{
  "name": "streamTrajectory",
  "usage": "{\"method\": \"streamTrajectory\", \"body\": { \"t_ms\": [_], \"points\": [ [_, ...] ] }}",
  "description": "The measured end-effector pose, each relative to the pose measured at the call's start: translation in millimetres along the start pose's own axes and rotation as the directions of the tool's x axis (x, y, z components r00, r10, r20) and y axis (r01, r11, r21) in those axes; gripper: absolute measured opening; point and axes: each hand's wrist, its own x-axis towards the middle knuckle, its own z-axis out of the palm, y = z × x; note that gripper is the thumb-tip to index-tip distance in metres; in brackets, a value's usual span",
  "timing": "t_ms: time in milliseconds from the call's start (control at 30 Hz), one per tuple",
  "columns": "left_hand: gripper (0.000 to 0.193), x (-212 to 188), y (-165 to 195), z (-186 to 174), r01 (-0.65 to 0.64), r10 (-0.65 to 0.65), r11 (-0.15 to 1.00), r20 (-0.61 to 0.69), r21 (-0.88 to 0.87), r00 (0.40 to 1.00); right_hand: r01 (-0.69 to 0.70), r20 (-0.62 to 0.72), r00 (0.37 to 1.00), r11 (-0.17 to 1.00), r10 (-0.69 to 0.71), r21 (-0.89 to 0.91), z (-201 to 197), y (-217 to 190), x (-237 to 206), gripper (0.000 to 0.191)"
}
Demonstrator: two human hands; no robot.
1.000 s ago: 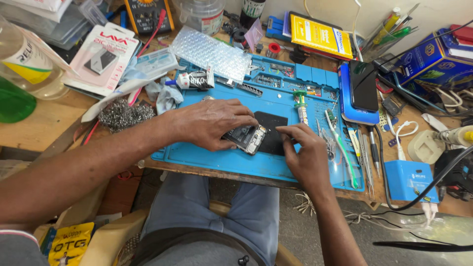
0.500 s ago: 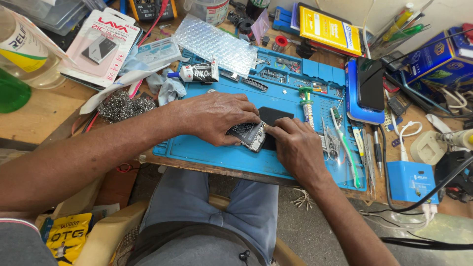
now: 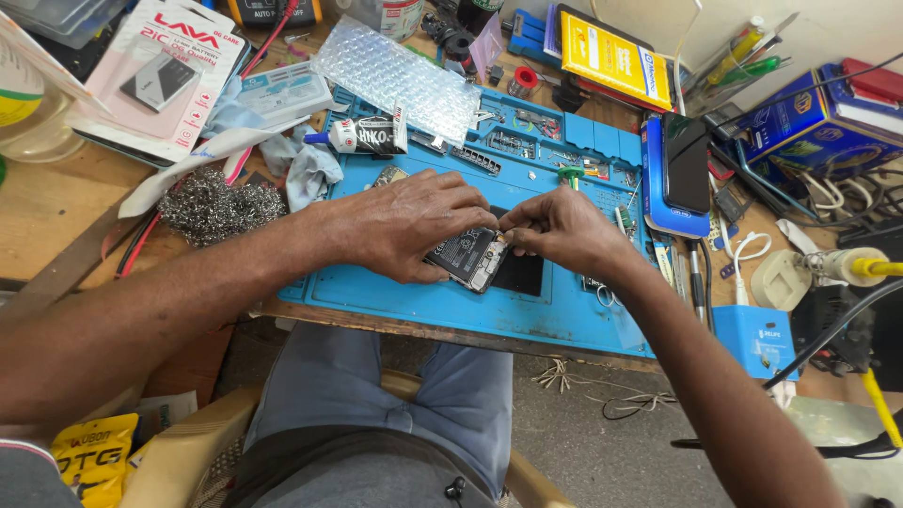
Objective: The person removes a damaged phone battery using a plastic pry tool, then installs a new battery into the phone chassis. They apply adhesive around the battery edges and press the battery into place.
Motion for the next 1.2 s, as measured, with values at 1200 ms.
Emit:
{"method": "streamTrajectory", "body": {
  "t_ms": [1200],
  "points": [
    [0.081,-8.1,-12.6,11.5,0.009,-0.009,0.998,0.000,-0.064,1.000,-0.007,0.157,0.988,0.997,-0.005,0.077,-6.3,16.0,21.1,0.018]
  ]
}}
